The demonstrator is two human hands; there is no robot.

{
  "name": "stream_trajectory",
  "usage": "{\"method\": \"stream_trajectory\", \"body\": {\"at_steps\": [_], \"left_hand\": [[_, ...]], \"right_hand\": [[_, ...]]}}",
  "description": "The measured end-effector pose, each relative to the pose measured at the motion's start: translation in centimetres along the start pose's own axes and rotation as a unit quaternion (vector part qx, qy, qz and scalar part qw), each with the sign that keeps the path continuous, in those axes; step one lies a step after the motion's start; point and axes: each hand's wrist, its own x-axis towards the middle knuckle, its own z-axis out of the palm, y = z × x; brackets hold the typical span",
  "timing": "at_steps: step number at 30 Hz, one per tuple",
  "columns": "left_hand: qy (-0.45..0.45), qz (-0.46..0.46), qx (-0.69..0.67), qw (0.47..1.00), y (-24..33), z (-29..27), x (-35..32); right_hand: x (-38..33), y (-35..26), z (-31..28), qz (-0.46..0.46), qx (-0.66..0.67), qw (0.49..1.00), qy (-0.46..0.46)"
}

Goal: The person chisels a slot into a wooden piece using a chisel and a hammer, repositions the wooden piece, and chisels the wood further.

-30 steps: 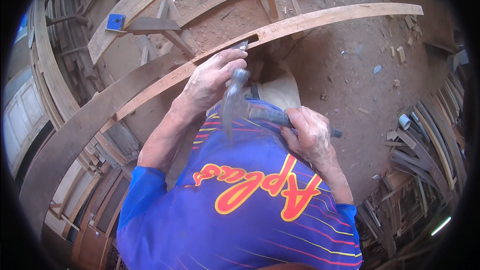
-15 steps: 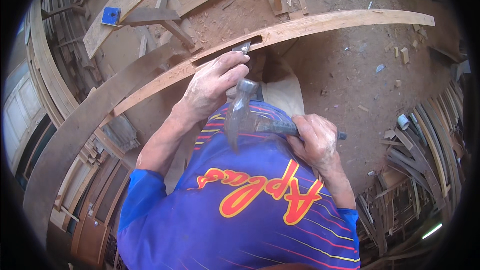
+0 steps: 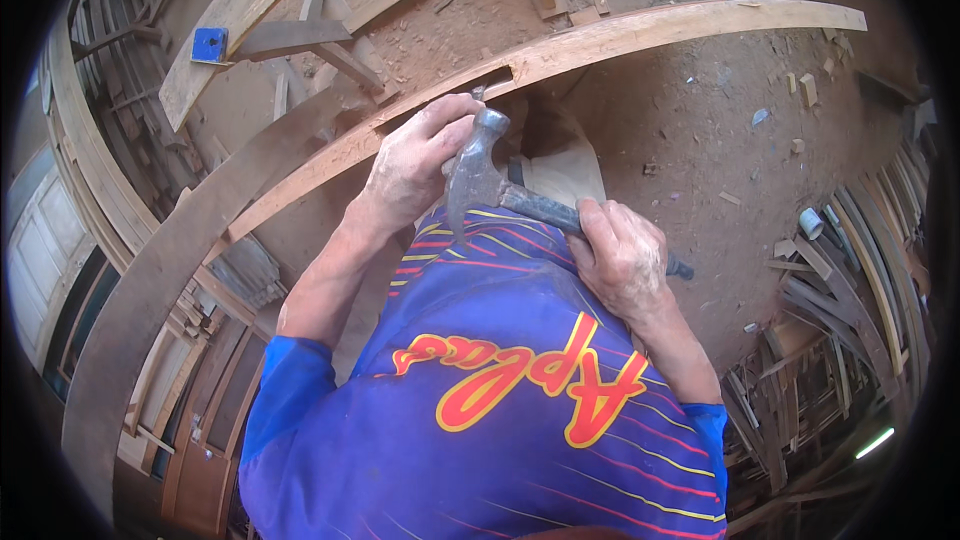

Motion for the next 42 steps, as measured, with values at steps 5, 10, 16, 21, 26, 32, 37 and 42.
{"method": "stream_trajectory", "body": {"at_steps": [5, 10, 16, 21, 26, 32, 37, 42], "left_hand": [[0.002, 0.018, -0.014, 1.0, -1.2, -0.4, 0.5], [0.002, 0.017, -0.025, 1.0, -1.8, -1.2, 0.2], [0.059, 0.032, -0.033, 0.997, -0.5, -1.4, -2.2], [0.047, 0.041, -0.035, 0.997, -0.7, -0.3, -1.1], [0.018, 0.008, -0.034, 0.999, -1.1, 0.1, -0.6], [-0.006, 0.005, -0.069, 0.998, -2.4, 0.1, -0.1], [0.003, -0.166, -0.179, 0.97, -1.0, 0.1, -0.1], [-0.004, -0.047, -0.148, 0.988, -2.1, -0.9, 0.7]], "right_hand": [[0.2, -0.3, 0.4, -0.01, 0.009, 1.0, 0.001], [0.7, -0.8, 0.2, -0.01, 0.016, 1.0, 0.012], [-0.2, -1.1, -0.4, -0.057, 0.044, 0.997, -0.01], [0.1, -1.4, -0.7, -0.055, 0.044, 0.997, 0.017], [0.2, -1.0, 0.0, -0.019, 0.018, 1.0, 0.008], [0.4, -1.0, -0.4, -0.012, 0.015, 1.0, 0.021], [1.5, -1.1, 0.1, 0.033, 0.017, 0.999, 0.002], [1.9, -1.0, 0.4, -0.009, -0.041, 0.999, -0.009]]}}
